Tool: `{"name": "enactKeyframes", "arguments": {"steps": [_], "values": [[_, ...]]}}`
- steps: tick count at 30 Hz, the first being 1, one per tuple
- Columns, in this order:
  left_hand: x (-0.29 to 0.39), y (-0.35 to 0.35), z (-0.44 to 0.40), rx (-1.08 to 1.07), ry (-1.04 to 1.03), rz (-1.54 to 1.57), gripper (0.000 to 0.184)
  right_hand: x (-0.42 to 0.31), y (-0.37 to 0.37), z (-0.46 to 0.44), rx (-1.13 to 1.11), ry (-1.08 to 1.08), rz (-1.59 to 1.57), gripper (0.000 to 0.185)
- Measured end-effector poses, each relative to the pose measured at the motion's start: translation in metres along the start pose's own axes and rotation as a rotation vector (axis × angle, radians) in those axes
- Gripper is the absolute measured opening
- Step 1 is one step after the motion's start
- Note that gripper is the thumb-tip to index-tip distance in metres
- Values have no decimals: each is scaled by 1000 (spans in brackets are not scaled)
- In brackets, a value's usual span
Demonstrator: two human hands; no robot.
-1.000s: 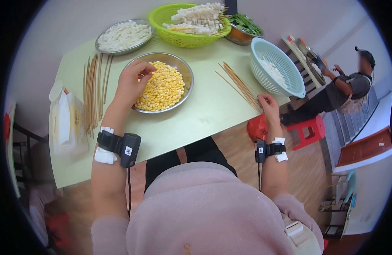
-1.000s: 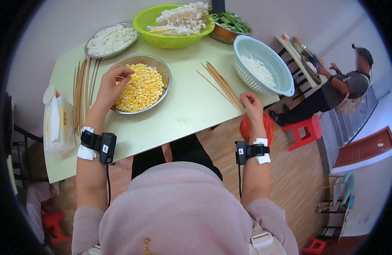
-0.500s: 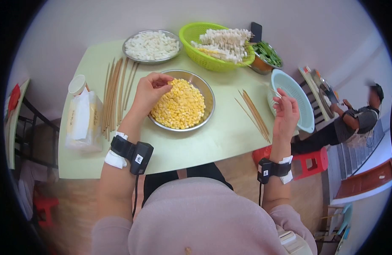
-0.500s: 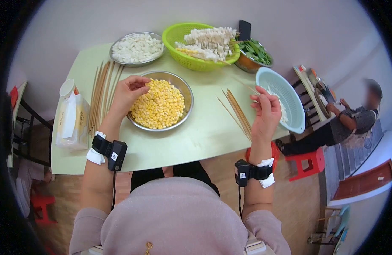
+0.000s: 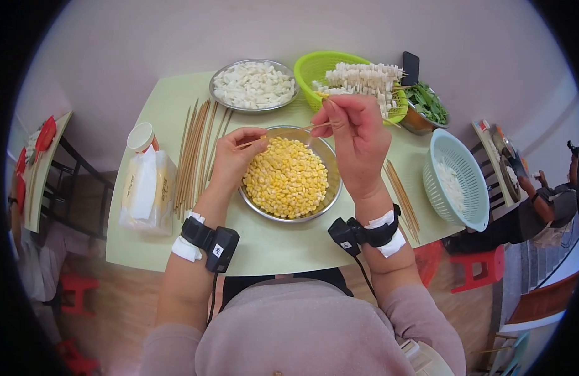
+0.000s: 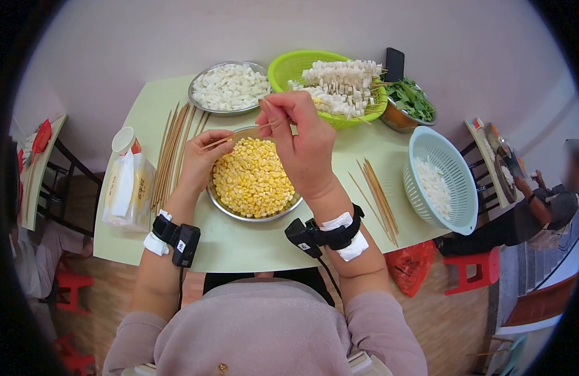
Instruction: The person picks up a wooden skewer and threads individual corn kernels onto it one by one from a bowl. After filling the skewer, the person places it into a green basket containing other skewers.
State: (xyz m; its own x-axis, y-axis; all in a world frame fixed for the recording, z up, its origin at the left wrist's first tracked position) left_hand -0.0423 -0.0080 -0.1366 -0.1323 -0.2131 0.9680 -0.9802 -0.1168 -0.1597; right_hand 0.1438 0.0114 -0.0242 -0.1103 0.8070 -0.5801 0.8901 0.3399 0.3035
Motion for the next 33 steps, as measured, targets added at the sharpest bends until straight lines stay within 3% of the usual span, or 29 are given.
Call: {"name": "enactKeyframes", "arguments": {"steps": [6,12,19,25,27,33], "values": [[4,-3,2,-3,38,35,24,17,21,-13,1,-257,-94,7],[4,-1,1,-36,64,-31,24,10,29,-34,-42,-327,12,13],[-3,1,0,4,45,-74,26,21,58,-30,-109,-325,-177,20],[-4,1,0,72,-3,-87,25,18,64,-26,-153,-437,69,21],[-2,-1,2,77,-6,-92,25,25,56,-26,-240,-350,188,22],[-6,-2,0,73,-49,-107,24,32,23,-24,-404,-370,31,18]]}}
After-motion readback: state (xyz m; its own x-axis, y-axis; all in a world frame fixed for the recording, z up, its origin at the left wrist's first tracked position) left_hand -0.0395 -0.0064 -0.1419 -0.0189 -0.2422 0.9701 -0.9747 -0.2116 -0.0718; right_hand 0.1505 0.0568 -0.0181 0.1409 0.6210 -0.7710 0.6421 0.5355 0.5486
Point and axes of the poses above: each hand's wrist, its own z-axis away from the middle knuckle, its own y-axis out of the back of the hand, x = y × z, the point moved 1 cm from there along -z, towards the middle knuckle, and after that the axes turned 10 degrees about -x, right-handed, at the moved point
